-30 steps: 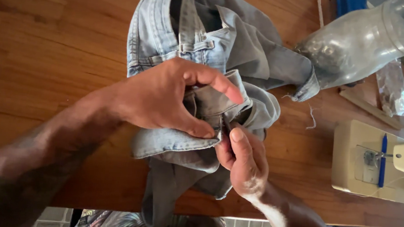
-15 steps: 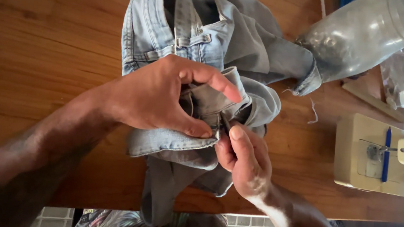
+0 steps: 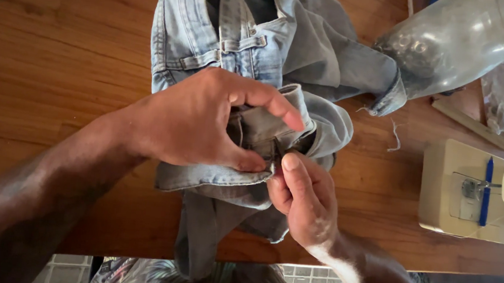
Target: Using a seam ripper to remove stitches from a pair of denim jeans
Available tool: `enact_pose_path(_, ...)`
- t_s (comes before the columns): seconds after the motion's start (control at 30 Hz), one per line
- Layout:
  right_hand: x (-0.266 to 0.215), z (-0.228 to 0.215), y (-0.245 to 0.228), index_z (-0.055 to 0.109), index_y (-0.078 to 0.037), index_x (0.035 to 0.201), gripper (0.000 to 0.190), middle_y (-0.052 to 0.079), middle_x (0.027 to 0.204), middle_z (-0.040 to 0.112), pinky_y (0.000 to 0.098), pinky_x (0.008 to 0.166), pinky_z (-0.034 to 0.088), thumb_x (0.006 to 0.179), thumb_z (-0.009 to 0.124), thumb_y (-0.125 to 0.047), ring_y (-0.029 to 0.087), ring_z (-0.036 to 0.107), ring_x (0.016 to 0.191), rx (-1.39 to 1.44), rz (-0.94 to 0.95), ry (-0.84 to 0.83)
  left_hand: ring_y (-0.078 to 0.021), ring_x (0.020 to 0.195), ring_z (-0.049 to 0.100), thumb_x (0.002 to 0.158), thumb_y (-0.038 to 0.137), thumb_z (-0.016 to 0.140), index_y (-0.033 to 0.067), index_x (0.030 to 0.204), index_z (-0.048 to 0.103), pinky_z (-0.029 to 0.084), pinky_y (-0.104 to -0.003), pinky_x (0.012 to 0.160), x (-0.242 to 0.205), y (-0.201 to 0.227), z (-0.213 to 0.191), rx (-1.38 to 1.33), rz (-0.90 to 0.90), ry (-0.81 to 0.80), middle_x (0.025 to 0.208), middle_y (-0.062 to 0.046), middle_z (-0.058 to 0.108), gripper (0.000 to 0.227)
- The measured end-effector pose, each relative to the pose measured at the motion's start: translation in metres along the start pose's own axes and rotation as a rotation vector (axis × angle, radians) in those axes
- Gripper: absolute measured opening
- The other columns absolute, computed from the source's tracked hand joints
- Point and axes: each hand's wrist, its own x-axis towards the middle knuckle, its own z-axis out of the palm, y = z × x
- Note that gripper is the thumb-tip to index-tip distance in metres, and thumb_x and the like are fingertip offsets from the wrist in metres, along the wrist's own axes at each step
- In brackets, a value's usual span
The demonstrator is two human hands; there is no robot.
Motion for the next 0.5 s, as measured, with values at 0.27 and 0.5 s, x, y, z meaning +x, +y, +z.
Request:
enact_pose_path(0.27,0.0,0.0,0.015,0.028,-0.019,0.075,0.051,-0.006,0.059,0.024,0.0306,0.049,0.018,0.116,0.054,-0.032,0.008,0.027,0.048,0.052,-0.021,0.026,0.0038,0.046,0.038,0.083,0.008,0.101,0.0228,0.136,0.082,0.037,-0.015,0.039,0.001,-0.002,0.0,-0.038,-0.009,-0.008,0.139,0.007,0.088,0.059)
enact_pose_path(0.5,0.001,-0.004,0.022,0.03,-0.018,0.075,0.053,-0.006,0.06,0.023,0.0304,0.048,0.018,0.118,0.054,-0.038,0.009,0.026,0.048,0.096,-0.025,-0.004,0.0012,0.048,0.036,0.082,0.009,0.102,0.0243,0.137,0.086,0.031,-0.019,0.041,0.002,-0.001,-0.001,-0.027,-0.073,-0.015,0.103,0.015,0.086,0.059)
